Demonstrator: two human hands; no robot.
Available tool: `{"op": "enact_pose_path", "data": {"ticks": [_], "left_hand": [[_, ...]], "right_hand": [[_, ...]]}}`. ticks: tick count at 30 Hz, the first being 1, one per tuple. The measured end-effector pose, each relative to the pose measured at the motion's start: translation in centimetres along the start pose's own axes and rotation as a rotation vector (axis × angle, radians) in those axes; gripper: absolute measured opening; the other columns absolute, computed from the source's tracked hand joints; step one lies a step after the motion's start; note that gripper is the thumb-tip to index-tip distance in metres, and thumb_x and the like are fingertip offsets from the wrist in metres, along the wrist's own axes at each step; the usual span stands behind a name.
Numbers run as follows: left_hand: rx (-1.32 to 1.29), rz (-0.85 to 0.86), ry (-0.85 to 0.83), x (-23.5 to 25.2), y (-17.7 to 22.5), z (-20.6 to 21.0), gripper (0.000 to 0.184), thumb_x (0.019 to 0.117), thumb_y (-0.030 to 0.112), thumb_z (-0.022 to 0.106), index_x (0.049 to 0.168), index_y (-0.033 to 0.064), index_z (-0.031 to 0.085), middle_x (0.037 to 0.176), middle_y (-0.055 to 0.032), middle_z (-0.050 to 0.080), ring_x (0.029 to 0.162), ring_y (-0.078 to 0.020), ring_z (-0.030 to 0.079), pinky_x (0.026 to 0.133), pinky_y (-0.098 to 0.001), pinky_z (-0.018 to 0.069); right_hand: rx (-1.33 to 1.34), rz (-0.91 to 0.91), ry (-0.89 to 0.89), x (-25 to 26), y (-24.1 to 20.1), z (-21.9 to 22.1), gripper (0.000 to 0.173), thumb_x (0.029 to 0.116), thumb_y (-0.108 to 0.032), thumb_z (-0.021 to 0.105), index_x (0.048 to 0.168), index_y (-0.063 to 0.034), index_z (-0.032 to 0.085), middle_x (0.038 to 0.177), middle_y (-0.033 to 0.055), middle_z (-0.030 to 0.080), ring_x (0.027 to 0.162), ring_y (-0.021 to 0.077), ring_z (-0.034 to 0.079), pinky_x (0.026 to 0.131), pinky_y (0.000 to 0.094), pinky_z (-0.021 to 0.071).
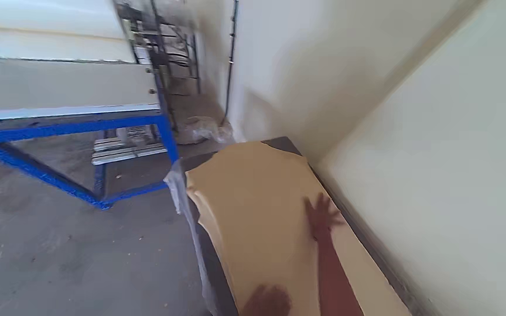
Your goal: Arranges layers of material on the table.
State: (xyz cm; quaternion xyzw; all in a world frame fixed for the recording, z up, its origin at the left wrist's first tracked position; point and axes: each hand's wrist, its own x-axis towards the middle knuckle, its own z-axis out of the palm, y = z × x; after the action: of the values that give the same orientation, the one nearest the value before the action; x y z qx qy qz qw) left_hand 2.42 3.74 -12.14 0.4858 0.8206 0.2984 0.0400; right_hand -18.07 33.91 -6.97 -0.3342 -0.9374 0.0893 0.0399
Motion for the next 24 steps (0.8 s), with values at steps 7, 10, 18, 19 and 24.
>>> {"op": "enact_pose_path", "data": {"ticks": [7, 10, 18, 19, 24], "left_hand": [[0.105, -0.160, -0.342, 1.6, 2.6, -4.7, 0.054, 0.1051, 0.041, 0.046, 0.145, 0.0062, 0.057, 0.155, -0.0143, 0.050, 0.150, -0.0356, 0.037, 0.122, -0.0646, 0.0186], [0.112, -0.257, -0.745, 3.7, 5.0, -7.3, 0.053, 0.1115, 0.029, 0.032, 0.154, -0.0011, 0.039, 0.161, -0.0237, 0.036, 0.152, -0.0427, 0.027, 0.124, -0.0646, 0.0116], [0.159, 0.014, -0.092, -2.7, 2.3, -3.1, 0.069, 0.0999, 0.051, 0.046, 0.146, 0.0007, 0.054, 0.153, -0.0270, 0.046, 0.145, -0.0494, 0.039, 0.118, -0.0665, 0.0282], [0.200, -0.025, -0.026, -2.2, 0.2, -4.4, 0.074, 0.0989, 0.054, 0.045, 0.147, -0.0017, 0.052, 0.153, -0.0301, 0.044, 0.145, -0.0522, 0.036, 0.119, -0.0671, 0.0254], [0.312, -0.648, 0.075, 4.6, -14.2, -11.9, 0.092, 0.0971, 0.058, 0.054, 0.159, -0.0034, 0.025, 0.164, -0.0379, 0.009, 0.149, -0.0615, 0.009, 0.117, -0.0757, 0.0100]], "right_hand": [[0.049, -0.775, -0.235, -13.1, -13.8, 2.9, 0.083, 0.0934, -0.076, 0.041, 0.162, -0.0303, 0.031, 0.170, 0.0004, 0.025, 0.157, 0.0433, 0.007, 0.114, 0.0820, 0.0012], [0.125, -1.028, -0.347, -18.6, -12.7, 3.2, 0.071, 0.0979, -0.065, 0.048, 0.159, -0.0307, 0.038, 0.168, -0.0025, 0.030, 0.158, 0.0337, 0.014, 0.120, 0.0731, 0.0043], [0.009, -0.039, -0.118, -13.8, 21.1, -3.7, 0.083, 0.0979, -0.073, 0.035, 0.163, -0.0218, 0.029, 0.170, 0.0072, 0.024, 0.156, 0.0427, 0.014, 0.121, 0.0716, 0.0097], [0.012, 0.082, -0.119, -15.6, 25.6, -4.7, 0.083, 0.0979, -0.073, 0.035, 0.163, -0.0219, 0.029, 0.170, 0.0074, 0.023, 0.156, 0.0436, 0.014, 0.121, 0.0705, 0.0085], [0.030, 0.428, -0.018, -32.3, 36.0, -5.8, 0.083, 0.0978, -0.074, 0.030, 0.164, -0.0243, 0.028, 0.171, 0.0083, 0.021, 0.157, 0.0408, 0.011, 0.122, 0.0695, 0.0065]]}}
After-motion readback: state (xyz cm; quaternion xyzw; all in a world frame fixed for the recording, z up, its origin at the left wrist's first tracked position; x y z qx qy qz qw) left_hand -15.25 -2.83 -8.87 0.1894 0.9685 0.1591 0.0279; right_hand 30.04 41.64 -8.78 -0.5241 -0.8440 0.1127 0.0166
